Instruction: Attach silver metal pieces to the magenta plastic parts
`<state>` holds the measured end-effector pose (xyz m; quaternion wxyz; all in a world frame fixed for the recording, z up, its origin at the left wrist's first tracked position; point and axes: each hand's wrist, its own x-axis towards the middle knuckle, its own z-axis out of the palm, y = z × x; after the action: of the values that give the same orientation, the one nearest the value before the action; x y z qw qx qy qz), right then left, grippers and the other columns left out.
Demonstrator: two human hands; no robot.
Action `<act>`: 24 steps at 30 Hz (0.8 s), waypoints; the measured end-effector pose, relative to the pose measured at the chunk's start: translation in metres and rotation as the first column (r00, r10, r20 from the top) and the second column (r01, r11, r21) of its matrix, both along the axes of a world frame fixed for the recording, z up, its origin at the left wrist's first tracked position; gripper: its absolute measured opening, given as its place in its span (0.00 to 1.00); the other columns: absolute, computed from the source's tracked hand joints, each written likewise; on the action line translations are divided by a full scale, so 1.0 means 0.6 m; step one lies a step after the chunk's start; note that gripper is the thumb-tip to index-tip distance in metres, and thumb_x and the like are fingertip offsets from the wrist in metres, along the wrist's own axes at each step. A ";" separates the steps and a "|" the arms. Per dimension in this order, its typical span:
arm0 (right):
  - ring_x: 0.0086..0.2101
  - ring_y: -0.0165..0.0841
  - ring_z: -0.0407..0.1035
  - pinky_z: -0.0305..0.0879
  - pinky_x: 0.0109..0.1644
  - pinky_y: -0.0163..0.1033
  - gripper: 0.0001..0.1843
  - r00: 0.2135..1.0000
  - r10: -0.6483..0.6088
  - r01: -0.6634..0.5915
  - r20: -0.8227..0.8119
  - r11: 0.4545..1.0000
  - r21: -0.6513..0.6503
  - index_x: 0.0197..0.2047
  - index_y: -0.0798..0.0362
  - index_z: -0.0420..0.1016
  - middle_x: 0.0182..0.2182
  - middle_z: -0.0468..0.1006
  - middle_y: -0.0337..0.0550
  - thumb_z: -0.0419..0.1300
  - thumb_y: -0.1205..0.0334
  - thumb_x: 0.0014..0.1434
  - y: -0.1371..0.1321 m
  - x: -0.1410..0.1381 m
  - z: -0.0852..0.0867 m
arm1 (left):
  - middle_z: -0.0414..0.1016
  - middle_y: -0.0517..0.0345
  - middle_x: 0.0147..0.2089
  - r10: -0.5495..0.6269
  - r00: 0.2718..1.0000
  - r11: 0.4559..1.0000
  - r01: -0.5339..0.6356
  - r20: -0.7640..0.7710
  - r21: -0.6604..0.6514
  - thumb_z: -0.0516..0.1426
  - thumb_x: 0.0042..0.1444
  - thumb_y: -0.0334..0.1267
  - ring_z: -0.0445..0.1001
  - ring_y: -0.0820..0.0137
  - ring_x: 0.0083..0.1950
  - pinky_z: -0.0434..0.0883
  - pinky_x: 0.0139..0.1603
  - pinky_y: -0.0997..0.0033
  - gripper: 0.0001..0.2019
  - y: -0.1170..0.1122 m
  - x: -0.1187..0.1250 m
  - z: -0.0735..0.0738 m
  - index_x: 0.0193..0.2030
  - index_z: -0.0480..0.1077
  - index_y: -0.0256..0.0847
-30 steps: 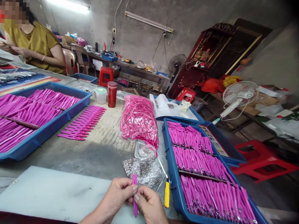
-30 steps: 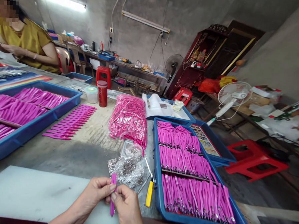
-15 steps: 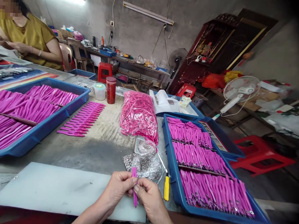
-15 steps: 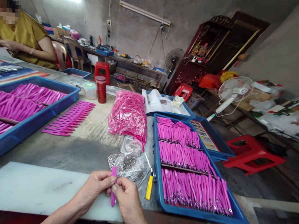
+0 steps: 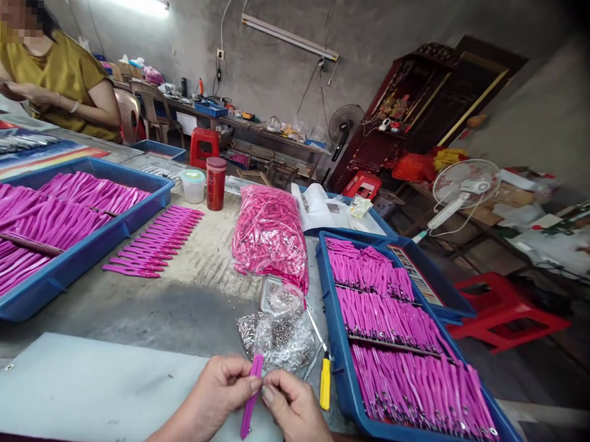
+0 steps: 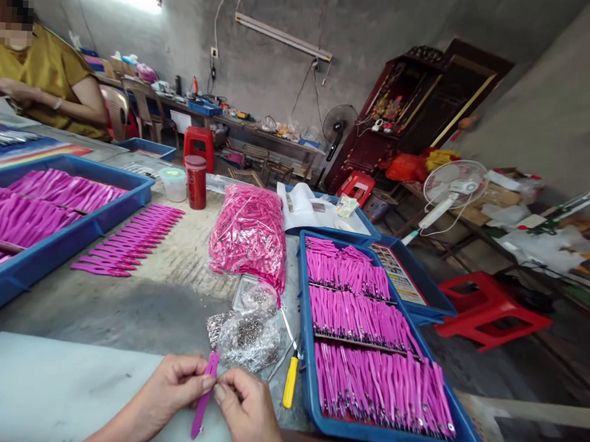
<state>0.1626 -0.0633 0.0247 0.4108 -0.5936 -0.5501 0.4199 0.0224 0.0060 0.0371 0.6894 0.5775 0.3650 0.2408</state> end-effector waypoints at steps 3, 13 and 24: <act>0.26 0.30 0.61 0.56 0.29 0.33 0.20 0.993 0.022 -0.030 0.114 0.997 0.073 0.29 0.53 0.71 0.23 0.68 0.38 0.49 0.46 0.58 0.001 0.015 0.017 | 0.54 0.64 0.19 -0.093 0.988 0.980 0.114 -0.127 0.166 0.54 0.44 0.43 0.55 0.74 0.23 0.53 0.24 0.75 0.16 -0.004 -0.008 0.006 0.13 0.58 0.39; 0.20 0.27 0.57 0.51 0.24 0.32 0.12 0.947 0.096 -0.152 0.307 0.975 0.163 0.19 0.51 0.67 0.16 0.64 0.34 0.54 0.60 0.53 0.007 0.019 0.016 | 0.57 0.65 0.19 -0.224 0.936 0.910 0.301 -0.273 0.286 0.53 0.42 0.32 0.58 0.76 0.23 0.53 0.23 0.77 0.10 -0.016 -0.006 -0.008 0.14 0.58 0.40; 0.18 0.26 0.50 0.48 0.21 0.33 0.21 0.923 -0.381 0.384 -0.052 0.922 0.057 0.17 0.52 0.61 0.14 0.55 0.31 0.55 0.46 0.51 0.019 -0.003 -0.065 | 0.66 0.61 0.26 -0.009 0.986 0.825 0.103 -0.169 0.555 0.50 0.58 0.42 0.65 0.73 0.27 0.62 0.29 0.79 0.08 -0.020 0.014 -0.065 0.31 0.65 0.42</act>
<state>0.1605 -0.0520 -0.0142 0.5151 -0.6671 -0.4289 0.3250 0.0306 -0.0060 -0.0017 0.4645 0.7824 0.3146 0.2704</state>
